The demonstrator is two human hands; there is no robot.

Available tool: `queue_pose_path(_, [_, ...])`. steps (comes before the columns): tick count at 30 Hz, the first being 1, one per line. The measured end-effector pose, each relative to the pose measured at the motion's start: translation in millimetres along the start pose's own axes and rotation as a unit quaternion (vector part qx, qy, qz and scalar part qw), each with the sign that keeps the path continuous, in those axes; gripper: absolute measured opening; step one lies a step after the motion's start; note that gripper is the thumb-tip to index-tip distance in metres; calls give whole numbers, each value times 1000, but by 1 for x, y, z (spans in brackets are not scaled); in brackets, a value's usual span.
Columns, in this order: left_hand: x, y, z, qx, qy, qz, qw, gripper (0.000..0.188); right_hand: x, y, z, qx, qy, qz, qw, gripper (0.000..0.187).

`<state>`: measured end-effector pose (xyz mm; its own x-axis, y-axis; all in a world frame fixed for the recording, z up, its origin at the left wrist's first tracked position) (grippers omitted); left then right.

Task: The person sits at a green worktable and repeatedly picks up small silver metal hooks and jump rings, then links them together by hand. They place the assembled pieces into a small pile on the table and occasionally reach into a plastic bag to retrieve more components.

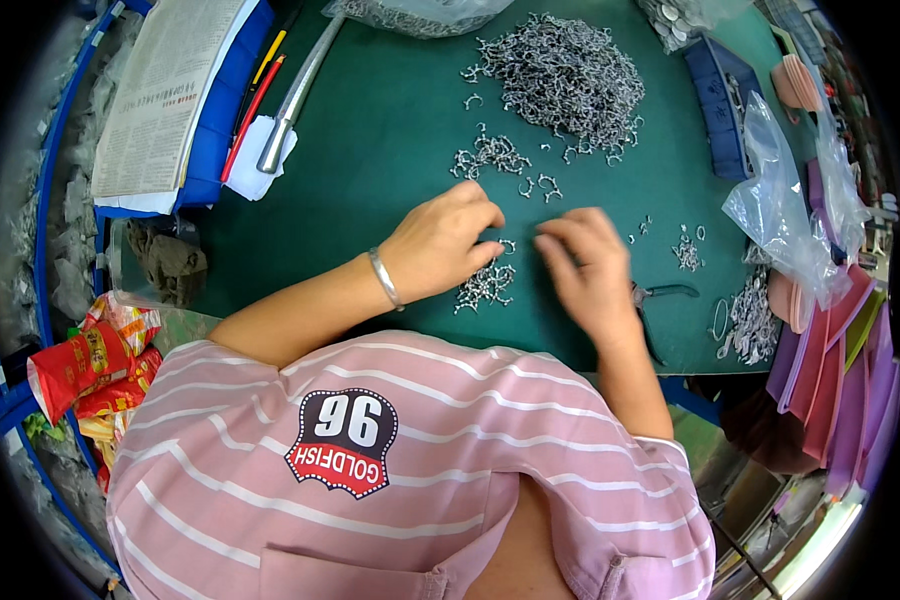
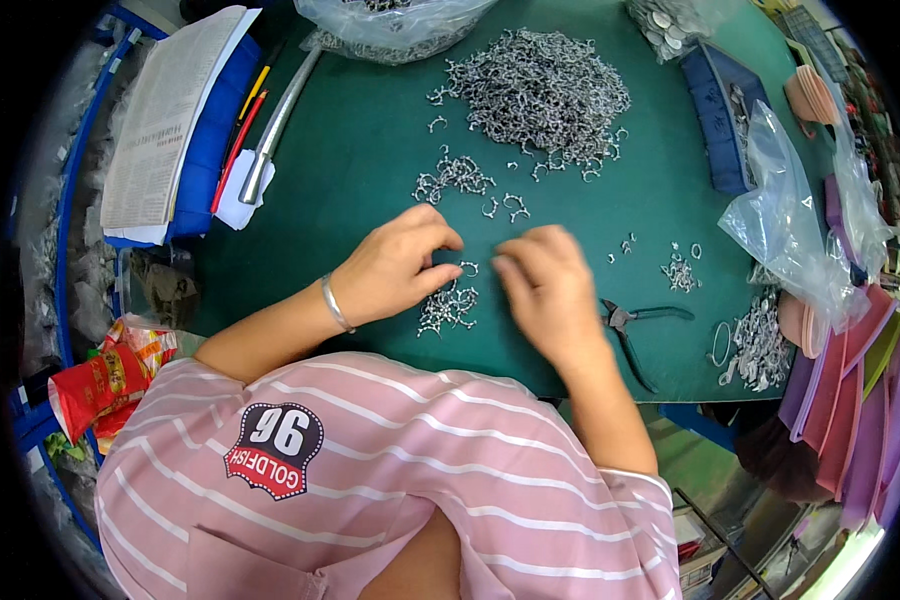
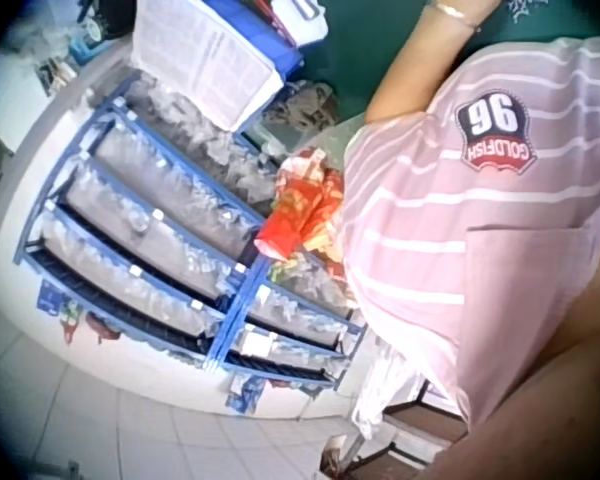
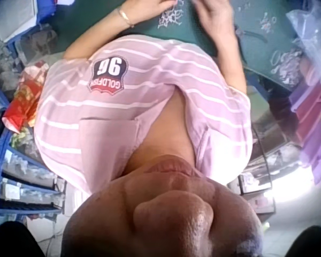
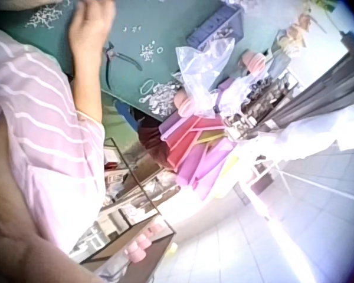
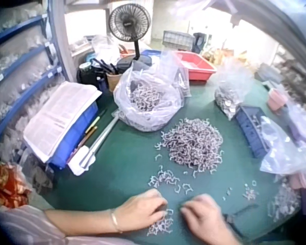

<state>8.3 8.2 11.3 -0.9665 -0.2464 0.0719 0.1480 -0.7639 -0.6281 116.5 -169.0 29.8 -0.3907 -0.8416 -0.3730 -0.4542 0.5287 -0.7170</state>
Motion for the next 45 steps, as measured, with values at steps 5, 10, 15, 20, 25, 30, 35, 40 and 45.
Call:
queue_pose_path(5, [-2, 13, 1, -51, 48, 36, 997, 12, 3, 28, -11, -15, -37, -19, 999, 11])
queue_pose_path(10, [-3, 10, -3, 11, 50, 27, 998, 12, -5, 14, 6, 10, -25, 18, 999, 9])
queue_pose_path(15, [-1, 1, 8, 130, -15, 36, 991, 15, -20, 9, 29, 147, 34, 52, 987, 12])
queue_pose_path(20, [4, -1, 11, 168, -10, 68, 983, 18, -12, 13, 37, 68, 79, 28, 994, 15])
queue_pose_path(25, [4, 0, 14, 190, -2, 88, 978, 19, -16, 15, 30, 85, 68, 48, 993, 14])
queue_pose_path(30, [3, -3, 11, 128, 37, 99, 986, 13, -17, 11, 22, 18, 114, 8, 993, 15])
queue_pose_path(35, [5, -4, 10, 164, 19, 79, 983, 12, -6, 20, 4, -230, 147, 57, 960, 16])
queue_pose_path(40, [6, -5, 13, 181, 13, 66, 981, 12, -2, 22, -6, -311, 106, 103, 939, 16])
queue_pose_path(45, [8, -6, 17, 216, -18, 64, 974, 15, -2, 18, -13, -304, 55, 101, 946, 14])
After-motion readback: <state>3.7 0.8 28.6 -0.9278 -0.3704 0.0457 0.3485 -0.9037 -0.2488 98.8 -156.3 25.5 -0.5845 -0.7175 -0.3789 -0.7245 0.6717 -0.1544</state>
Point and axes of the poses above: each hand's wrist, its own x-axis away from the middle knuckle, its own y-axis out of the palm, z = x × y, the point moved 1 cm from there along -x, towards the middle knuckle, and after that the axes turned 14 degrees about -y, right-handed, at the moved point
